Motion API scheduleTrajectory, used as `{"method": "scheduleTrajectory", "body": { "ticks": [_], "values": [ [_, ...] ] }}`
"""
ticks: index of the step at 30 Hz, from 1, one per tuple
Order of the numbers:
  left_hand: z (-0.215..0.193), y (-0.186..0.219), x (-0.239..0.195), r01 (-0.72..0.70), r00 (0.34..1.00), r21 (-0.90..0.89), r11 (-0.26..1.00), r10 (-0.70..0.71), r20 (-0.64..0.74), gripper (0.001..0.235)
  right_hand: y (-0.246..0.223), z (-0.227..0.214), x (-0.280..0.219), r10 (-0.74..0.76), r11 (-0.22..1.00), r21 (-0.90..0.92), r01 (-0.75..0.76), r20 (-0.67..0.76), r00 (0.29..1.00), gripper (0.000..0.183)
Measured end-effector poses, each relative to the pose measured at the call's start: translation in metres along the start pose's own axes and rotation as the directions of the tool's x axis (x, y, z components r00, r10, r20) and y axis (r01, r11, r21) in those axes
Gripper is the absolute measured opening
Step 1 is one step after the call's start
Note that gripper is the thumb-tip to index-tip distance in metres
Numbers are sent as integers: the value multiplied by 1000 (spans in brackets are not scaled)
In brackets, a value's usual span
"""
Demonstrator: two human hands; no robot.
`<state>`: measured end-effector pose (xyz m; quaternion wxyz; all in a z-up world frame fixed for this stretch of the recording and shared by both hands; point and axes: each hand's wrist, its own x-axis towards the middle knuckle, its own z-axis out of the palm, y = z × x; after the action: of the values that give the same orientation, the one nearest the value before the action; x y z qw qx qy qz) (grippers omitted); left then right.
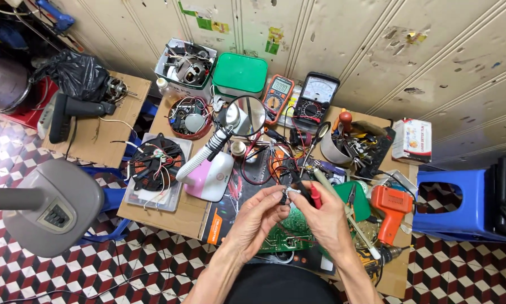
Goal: The person works on a green circuit board at a cluttered workbench. They use a soldering iron to work on the board, then use a multimeter to test components. Later, they use a heat gun to apply heat to the circuit board while holding it with their other hand.
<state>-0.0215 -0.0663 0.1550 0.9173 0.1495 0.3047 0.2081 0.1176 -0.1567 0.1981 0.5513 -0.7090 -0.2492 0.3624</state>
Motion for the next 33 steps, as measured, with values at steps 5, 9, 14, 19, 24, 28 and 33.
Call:
{"method": "scheduleTrajectory", "body": {
  "ticks": [5,9,14,19,24,28,33],
  "values": [
    [-3,0,5,-16,1000,142,990,17,-8,29,-1,2,2,-235,931,-287,226,3,972,13],
    [0,-1,5,-43,999,178,983,42,7,33,28,5,7,-76,986,-149,68,-48,996,11],
    [-9,-6,10,-65,996,311,948,79,-34,34,49,4,11,17,1000,-4,-17,-1,1000,12],
    [-8,-4,7,-11,999,284,959,24,-42,36,64,-5,15,175,961,197,-195,115,978,13],
    [-16,-4,8,2,999,99,995,3,-44,42,71,-12,22,261,821,494,-286,122,958,10],
    [-39,-16,18,6,995,42,999,-2,-96,37,79,-19,23,256,811,508,-291,139,957,12],
    [-60,-34,24,-70,960,231,970,129,-250,28,77,-12,22,331,803,466,-373,173,928,12]
  ]
}}
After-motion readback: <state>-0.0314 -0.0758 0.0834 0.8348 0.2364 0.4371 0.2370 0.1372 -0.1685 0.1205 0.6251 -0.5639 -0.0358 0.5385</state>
